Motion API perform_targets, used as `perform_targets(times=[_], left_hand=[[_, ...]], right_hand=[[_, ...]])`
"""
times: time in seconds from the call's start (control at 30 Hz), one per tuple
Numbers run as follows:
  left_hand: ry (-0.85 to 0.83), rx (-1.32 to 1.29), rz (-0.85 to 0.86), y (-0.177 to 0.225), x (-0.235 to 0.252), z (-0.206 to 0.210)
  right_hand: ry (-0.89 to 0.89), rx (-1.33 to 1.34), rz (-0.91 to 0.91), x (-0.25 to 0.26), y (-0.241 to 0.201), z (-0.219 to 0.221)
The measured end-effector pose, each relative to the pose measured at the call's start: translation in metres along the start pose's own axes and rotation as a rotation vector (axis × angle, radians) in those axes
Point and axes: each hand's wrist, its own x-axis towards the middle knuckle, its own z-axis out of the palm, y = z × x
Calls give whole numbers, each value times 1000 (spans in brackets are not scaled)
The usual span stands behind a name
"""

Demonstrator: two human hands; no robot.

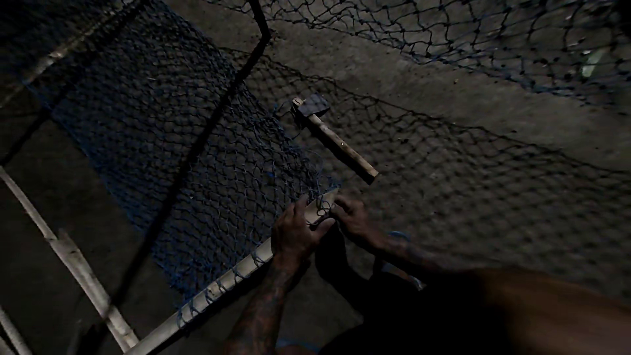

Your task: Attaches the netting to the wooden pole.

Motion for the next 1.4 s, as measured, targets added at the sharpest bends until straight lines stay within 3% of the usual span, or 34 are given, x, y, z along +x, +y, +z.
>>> perform_targets(times=[0.2, 0.37, 0.53, 0.7, 1.03, 1.17, 1.3, 1.4], left_hand=[[-193, -124, -306, 27, 13, -23], [-159, -152, -233, 20, 10, -18], [-75, -159, -209, 15, 5, -10], [-67, -218, -246, 15, 3, -10], [21, -161, -50, 7, -3, -2], [-7, -185, -98, 9, 3, -10], [-53, -291, -125, -1, 11, -19], [-121, -353, -243, -2, 21, -35]], right_hand=[[23, 90, -22, -3, -2, 0], [47, 257, 49, -3, -5, -2], [-44, 451, 72, -4, 0, 0], [-131, 387, 157, -8, -3, 3], [4, 356, 109, -9, -6, 10], [-44, 158, 45, -6, -6, 1], [-8, -309, -309, 1, 2, -7], [-53, -512, -320, 6, -14, -11]])
